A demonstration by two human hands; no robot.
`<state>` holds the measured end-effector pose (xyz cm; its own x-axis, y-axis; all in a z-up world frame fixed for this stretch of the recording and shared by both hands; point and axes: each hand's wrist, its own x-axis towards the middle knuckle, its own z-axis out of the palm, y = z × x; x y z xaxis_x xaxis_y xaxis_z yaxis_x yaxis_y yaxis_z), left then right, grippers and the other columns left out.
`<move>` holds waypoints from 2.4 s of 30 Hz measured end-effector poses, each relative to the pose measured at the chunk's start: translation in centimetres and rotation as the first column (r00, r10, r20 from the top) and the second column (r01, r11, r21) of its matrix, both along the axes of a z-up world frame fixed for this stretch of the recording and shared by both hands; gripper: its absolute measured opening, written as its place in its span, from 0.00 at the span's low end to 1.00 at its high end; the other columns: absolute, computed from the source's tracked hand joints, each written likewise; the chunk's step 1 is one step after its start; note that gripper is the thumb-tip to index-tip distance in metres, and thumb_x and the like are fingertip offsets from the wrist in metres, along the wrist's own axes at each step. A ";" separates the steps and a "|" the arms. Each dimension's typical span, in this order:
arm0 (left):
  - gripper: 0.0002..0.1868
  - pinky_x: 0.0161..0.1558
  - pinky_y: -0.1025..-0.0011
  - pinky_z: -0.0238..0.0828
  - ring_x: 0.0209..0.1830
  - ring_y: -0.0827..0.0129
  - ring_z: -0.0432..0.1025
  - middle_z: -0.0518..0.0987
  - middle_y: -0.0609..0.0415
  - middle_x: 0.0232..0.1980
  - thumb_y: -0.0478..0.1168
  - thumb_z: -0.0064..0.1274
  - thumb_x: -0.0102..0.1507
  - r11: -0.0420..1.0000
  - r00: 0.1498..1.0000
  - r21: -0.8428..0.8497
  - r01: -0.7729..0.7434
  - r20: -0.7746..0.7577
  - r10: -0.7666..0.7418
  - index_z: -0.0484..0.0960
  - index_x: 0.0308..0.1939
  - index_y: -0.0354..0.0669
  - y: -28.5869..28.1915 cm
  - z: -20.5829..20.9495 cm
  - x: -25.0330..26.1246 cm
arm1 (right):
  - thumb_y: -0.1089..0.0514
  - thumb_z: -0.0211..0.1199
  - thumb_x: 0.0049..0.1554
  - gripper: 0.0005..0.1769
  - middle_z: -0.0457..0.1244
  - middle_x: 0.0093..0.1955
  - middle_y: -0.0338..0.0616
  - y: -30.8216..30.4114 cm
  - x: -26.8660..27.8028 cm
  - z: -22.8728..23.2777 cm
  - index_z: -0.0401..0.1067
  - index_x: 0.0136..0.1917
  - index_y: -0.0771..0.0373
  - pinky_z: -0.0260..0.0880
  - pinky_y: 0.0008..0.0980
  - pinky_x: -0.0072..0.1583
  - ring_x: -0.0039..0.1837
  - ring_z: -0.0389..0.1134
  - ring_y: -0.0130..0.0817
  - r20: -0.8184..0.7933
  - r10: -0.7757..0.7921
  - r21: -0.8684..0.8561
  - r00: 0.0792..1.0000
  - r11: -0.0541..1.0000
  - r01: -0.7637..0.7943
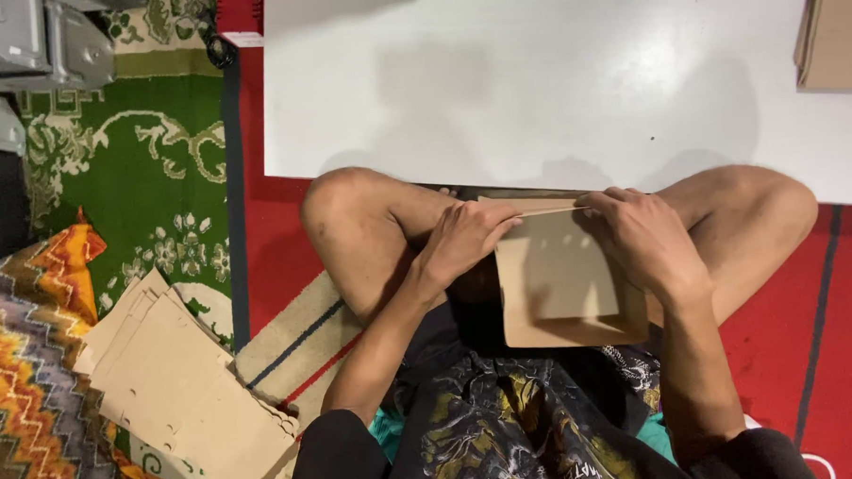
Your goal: Folding and assembling a cardboard box while sitting on the floor
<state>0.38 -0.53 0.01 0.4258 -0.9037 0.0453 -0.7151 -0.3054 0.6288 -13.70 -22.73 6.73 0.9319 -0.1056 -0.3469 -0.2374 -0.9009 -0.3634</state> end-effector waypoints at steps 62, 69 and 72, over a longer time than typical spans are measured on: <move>0.10 0.41 0.59 0.81 0.42 0.57 0.82 0.87 0.61 0.44 0.41 0.51 0.68 0.991 0.996 0.125 -0.043 0.084 0.033 0.84 0.51 0.59 2.5 -8.4 0.4 | 0.46 0.58 0.58 0.11 0.71 0.56 0.27 1.4 -3.1 -6.7 0.78 0.53 0.42 0.52 0.58 0.78 0.66 0.68 0.33 0.193 0.046 -0.389 0.980 0.921 0.034; 0.10 0.48 0.62 0.81 0.49 0.62 0.82 0.86 0.61 0.48 0.37 0.52 0.67 0.993 0.981 -0.019 0.113 0.163 -0.109 0.82 0.50 0.56 -5.2 -5.4 -3.4 | 0.52 0.57 0.60 0.10 0.71 0.54 0.27 1.4 -2.0 -6.4 0.78 0.51 0.44 0.50 0.57 0.79 0.67 0.68 0.31 0.182 0.071 -0.355 0.981 0.935 -0.002; 0.10 0.47 0.57 0.80 0.50 0.55 0.81 0.86 0.53 0.49 0.36 0.50 0.67 0.989 0.987 -0.030 0.145 0.071 -0.142 0.83 0.50 0.50 -2.4 -5.4 -1.1 | 0.54 0.58 0.62 0.10 0.72 0.56 0.35 -0.3 -2.0 -4.8 0.80 0.51 0.48 0.50 0.59 0.79 0.66 0.69 0.36 0.109 0.056 -0.192 0.992 0.981 -0.034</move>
